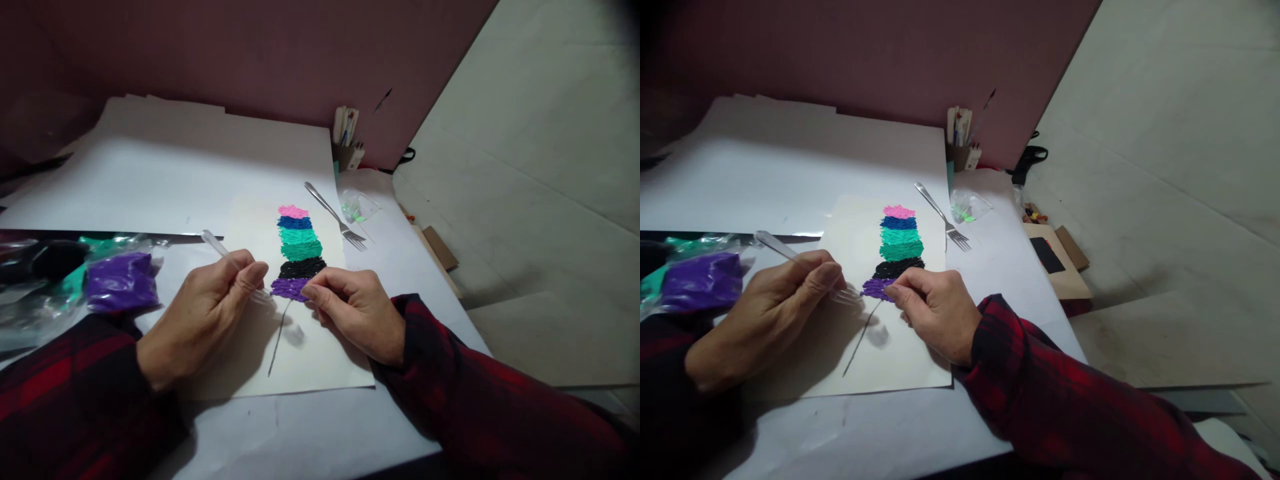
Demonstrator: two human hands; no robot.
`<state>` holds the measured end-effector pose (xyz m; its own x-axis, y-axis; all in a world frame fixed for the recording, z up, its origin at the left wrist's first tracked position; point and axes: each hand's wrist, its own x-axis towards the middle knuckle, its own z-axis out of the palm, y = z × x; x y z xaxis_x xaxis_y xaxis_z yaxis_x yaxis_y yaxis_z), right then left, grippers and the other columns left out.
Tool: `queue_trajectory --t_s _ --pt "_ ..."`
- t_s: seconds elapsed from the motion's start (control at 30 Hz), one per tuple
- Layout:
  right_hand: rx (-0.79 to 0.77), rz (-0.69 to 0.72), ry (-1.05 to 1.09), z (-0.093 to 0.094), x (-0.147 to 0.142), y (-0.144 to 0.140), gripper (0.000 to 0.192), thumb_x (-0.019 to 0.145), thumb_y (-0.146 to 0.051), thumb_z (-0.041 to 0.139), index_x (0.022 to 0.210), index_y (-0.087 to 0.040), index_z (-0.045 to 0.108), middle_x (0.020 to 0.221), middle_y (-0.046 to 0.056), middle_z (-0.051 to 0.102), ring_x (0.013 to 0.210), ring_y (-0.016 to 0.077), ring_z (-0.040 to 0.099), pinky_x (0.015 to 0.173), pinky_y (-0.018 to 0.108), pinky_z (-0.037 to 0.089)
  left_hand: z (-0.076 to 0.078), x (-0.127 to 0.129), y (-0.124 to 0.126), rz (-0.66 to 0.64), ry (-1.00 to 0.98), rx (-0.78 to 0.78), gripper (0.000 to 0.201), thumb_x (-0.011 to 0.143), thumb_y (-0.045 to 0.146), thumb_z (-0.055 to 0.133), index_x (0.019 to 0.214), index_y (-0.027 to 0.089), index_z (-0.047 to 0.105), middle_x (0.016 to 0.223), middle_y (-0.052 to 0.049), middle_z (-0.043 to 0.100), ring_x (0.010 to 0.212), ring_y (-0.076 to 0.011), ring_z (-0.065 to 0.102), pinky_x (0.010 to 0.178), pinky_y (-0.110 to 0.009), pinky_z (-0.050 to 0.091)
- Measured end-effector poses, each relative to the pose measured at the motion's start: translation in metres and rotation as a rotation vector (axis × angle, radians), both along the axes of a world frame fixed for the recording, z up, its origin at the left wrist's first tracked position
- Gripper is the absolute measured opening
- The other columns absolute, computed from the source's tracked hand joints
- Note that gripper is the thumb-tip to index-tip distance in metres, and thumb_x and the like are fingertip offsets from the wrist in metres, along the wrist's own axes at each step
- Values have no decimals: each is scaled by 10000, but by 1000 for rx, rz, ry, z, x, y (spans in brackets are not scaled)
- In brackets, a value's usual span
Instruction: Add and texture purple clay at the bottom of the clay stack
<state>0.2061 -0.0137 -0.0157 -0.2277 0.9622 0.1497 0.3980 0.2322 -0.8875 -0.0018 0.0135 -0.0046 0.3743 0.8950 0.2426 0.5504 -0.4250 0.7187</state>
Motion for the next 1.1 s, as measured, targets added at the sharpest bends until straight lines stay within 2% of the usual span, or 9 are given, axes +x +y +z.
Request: queue_trajectory --t_s 0.37,0.63,1.0,1.1 --pt "-8 1 0 1 -1 0 235 896 -289 545 725 -149 624 526 -30 538 467 69 491 478 204 405 -2 1 2 2 107 15 360 956 411 364 662 209 411 580 43 398 517 -120 397 511 -260 321" --pt "11 1 -3 -1 -1 1 237 897 -287 546 717 -153 622 527 -31 542 467 66 492 480 198 407 -2 0 3 17 93 44 370 963 401 343 653 211 414 577 40 403 510 -122 392 513 -270 322" --pt "6 -3 13 -3 1 0 234 898 -293 545 729 -149 621 528 -30 547 459 63 487 467 197 404 1 0 1 120 9 84 347 959 393 372 706 216 532 633 24 519 592 -139 485 569 -268 369" --pt "12 -6 21 -3 1 0 239 899 -291 544 722 -149 618 520 -34 539 456 63 483 468 199 404 0 0 2 92 3 52 352 958 411 368 724 215 544 661 15 538 623 -147 506 588 -266 383"
